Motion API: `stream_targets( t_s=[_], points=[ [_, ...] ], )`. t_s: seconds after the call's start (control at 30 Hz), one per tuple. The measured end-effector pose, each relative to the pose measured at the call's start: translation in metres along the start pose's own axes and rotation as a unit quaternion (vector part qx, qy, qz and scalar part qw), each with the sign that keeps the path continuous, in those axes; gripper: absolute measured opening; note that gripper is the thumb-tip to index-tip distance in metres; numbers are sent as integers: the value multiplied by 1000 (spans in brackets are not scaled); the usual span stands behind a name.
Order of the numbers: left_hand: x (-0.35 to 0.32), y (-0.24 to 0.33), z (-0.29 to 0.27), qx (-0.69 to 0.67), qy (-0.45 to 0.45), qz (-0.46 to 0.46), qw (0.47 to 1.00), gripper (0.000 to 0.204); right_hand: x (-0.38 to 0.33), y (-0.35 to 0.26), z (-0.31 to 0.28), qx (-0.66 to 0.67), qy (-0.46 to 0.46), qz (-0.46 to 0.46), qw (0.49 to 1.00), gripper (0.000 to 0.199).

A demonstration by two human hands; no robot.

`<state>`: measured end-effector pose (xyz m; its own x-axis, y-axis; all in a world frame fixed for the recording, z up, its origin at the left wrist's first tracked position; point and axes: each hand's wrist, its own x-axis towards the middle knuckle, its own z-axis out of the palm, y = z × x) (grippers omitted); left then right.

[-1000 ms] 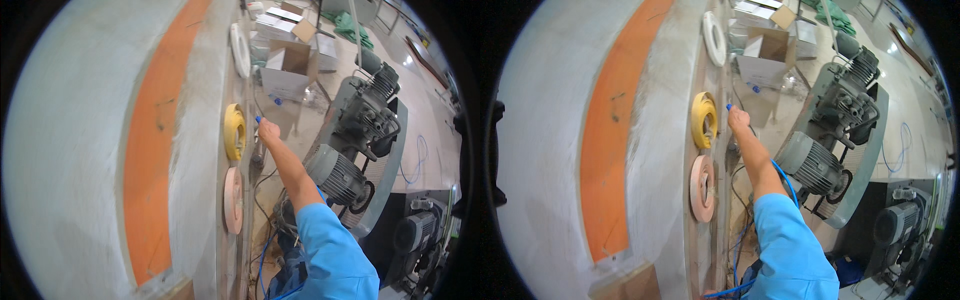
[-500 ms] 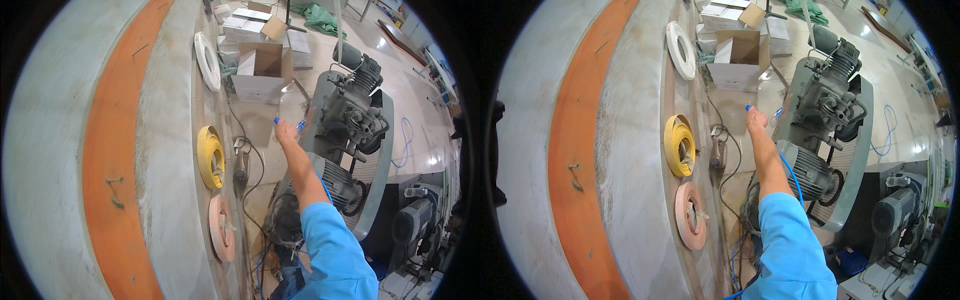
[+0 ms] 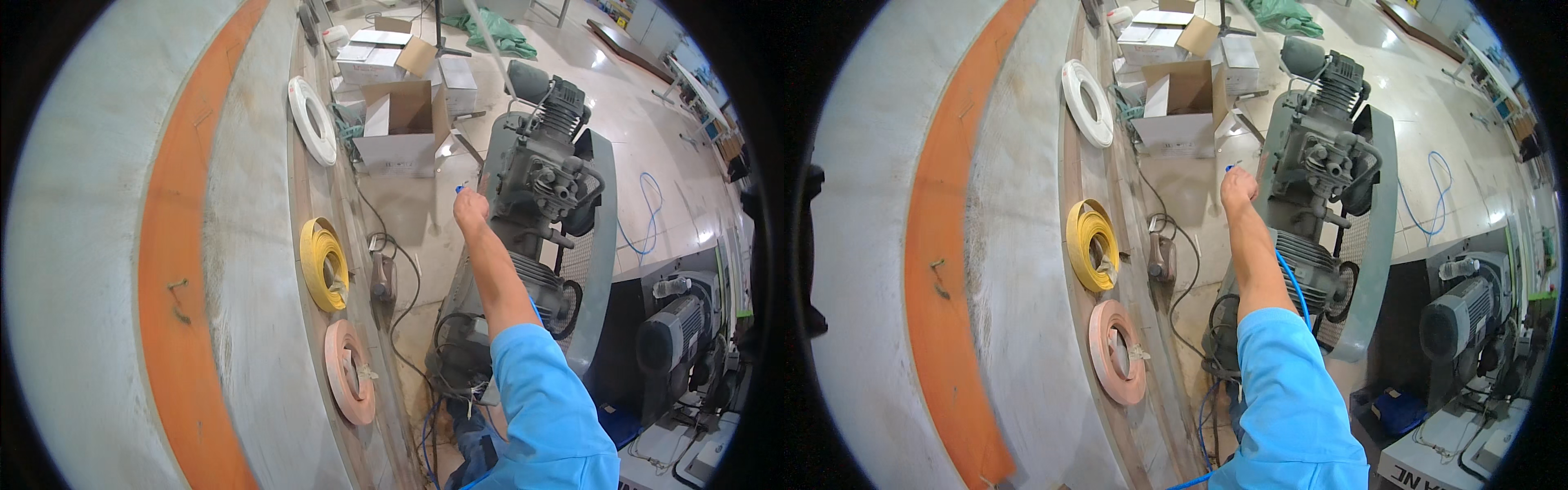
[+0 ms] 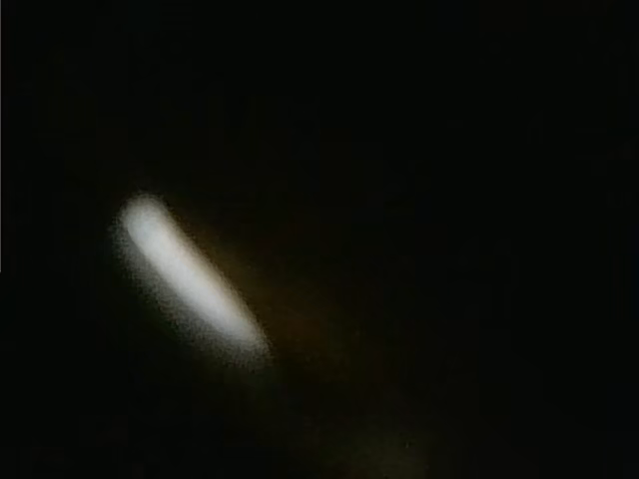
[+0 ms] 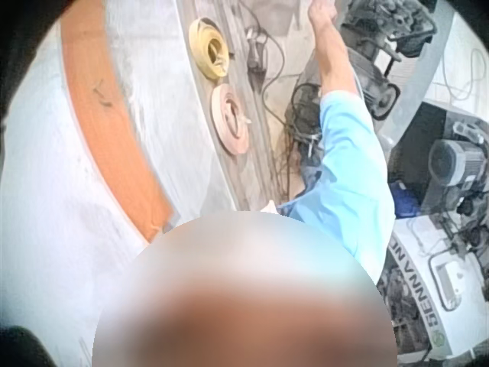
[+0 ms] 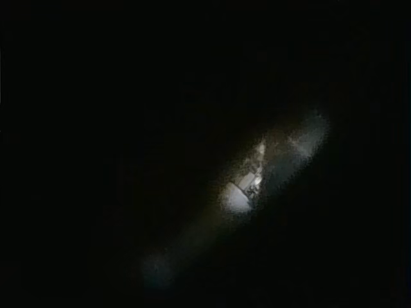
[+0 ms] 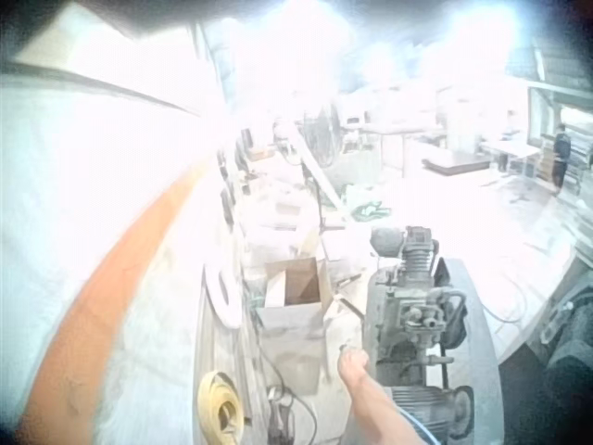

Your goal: The person uses a blue air blow gun to clean dust and debris from a large industrial machine and the surrounding floor. The person moves around the machine, directing the air stream at various components and the floor surface.

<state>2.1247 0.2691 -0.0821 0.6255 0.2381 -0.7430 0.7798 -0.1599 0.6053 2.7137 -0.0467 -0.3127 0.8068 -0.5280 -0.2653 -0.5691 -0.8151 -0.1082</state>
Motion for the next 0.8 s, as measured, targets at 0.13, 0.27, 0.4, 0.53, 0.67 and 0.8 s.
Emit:
stream_targets(
  t_s=[0.13,0.27,0.4,0.53,0.67,0.8],
  points=[
    [-41,-12,8,38,-31,46,998,46,-43,26,-42,18,30,-73,997,28],
    [-96,-37,26,89,-113,111,983,47,-114,74,-103,42,33,-196,979,30],
    [-148,-73,56,104,-220,170,955,47,-206,141,-195,138,-250,-282,916,35],
    [-170,-91,112,41,-335,214,917,48,-318,296,-274,284,-332,-397,808,40],
    [-192,-78,165,-55,-439,200,874,42,-401,442,-321,240,-193,-182,934,36],
    [-201,-48,216,-90,-506,202,834,48,-430,542,-282,-14,-124,-66,990,41]
  ],
)
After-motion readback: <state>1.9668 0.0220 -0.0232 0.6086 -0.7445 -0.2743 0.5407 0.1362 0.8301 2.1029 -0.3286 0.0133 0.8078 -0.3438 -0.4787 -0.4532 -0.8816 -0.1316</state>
